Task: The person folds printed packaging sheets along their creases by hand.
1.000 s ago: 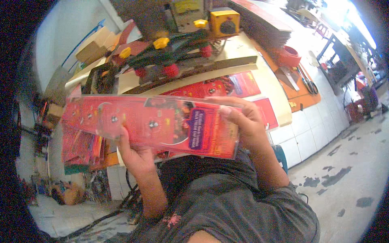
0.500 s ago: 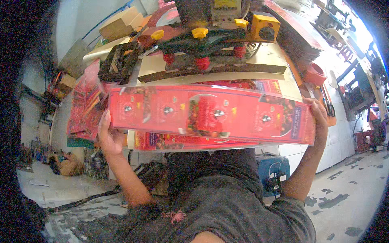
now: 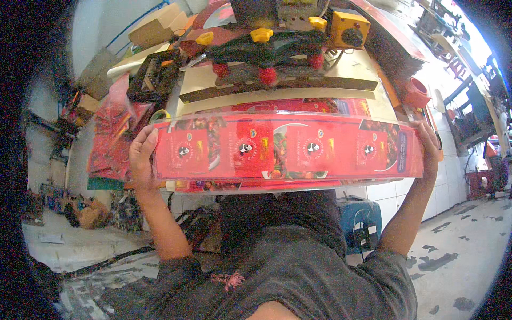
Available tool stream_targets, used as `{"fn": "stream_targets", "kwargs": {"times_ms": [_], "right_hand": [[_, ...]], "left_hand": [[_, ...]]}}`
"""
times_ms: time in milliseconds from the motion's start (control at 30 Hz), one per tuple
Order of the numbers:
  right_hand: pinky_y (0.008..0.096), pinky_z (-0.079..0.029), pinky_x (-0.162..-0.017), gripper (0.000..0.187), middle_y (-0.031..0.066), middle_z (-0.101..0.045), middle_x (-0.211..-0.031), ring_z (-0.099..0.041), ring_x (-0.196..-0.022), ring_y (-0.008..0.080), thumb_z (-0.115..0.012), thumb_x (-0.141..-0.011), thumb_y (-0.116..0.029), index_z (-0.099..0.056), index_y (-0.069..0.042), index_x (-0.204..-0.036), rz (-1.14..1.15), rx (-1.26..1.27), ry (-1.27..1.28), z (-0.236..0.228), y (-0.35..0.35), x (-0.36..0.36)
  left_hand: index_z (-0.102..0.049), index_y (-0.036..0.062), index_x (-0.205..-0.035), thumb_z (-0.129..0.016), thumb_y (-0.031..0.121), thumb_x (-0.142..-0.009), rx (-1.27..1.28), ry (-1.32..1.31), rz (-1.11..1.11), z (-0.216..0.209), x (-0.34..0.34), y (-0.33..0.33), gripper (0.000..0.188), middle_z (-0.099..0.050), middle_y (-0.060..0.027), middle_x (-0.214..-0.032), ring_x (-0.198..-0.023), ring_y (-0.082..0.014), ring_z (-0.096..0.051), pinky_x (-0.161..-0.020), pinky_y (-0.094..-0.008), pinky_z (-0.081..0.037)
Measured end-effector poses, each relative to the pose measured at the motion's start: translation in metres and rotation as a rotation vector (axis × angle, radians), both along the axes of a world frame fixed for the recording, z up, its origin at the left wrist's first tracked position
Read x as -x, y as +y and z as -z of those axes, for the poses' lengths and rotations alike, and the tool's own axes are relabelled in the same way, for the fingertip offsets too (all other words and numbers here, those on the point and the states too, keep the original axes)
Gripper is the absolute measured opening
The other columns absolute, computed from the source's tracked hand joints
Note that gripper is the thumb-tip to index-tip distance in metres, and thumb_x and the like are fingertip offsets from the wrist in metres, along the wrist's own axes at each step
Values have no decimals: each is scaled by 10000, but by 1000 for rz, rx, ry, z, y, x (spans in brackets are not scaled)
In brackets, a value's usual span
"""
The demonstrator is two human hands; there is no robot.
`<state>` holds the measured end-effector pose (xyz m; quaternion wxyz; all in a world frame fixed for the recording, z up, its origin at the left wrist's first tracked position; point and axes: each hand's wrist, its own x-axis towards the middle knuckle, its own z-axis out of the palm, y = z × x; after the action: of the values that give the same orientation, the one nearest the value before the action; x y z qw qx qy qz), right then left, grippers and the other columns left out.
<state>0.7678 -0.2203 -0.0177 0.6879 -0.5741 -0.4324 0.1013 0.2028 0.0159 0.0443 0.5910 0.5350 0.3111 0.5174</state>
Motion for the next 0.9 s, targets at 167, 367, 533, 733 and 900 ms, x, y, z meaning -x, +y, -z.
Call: {"fn": "stream_targets", "kwargs": {"times_ms": [167, 367, 533, 733, 900], "right_hand": [[271, -528, -820, 252, 59, -664, -969, -640, -896, 120, -587, -993, -238, -656, -3, -1052, -177, 160, 316, -18, 2, 5], [256, -539, -742, 246, 62, -671, -910, -654, -812, 108, -603, -979, -242, -653, -3, -1011, -272, 239, 412, -17, -8, 9], [261, -544, -705, 220, 63, -669, -833, -649, -747, 110, -623, -965, -229, -648, -10, -973, -316, 303, 472, -21, -17, 25], [268, -555, -685, 266, 110, -684, -855, -672, -748, 140, -642, -934, -230, -663, 34, -959, -280, 353, 470, -25, -24, 31], [266, -560, -694, 267, 116, -693, -884, -683, -775, 141, -611, -964, -222, -672, 38, -960, -403, 363, 478, -34, -13, 28]], "left_hand": [[-636, -13, -1128, -597, 161, -956, 63, 74, 26, -2, -6, -4, 248, -709, -87, -1014, -862, -118, -678, -792, -265, -551], [-628, -1, -1039, -591, 121, -926, 122, 70, 20, 9, 0, -23, 170, -693, -89, -974, -835, -123, -660, -768, -262, -545], [-605, 17, -1003, -597, 113, -914, 212, 4, 34, 30, 13, -46, 131, -674, -72, -939, -815, -124, -637, -760, -263, -524], [-548, 52, -947, -625, 203, -920, 210, 168, -36, 42, 31, -62, 172, -647, -62, -888, -766, -121, -609, -715, -277, -516], [-543, 64, -940, -616, 186, -962, 236, 81, -50, 51, 34, -54, 144, -629, -26, -833, -709, -94, -595, -667, -250, -515]]}}
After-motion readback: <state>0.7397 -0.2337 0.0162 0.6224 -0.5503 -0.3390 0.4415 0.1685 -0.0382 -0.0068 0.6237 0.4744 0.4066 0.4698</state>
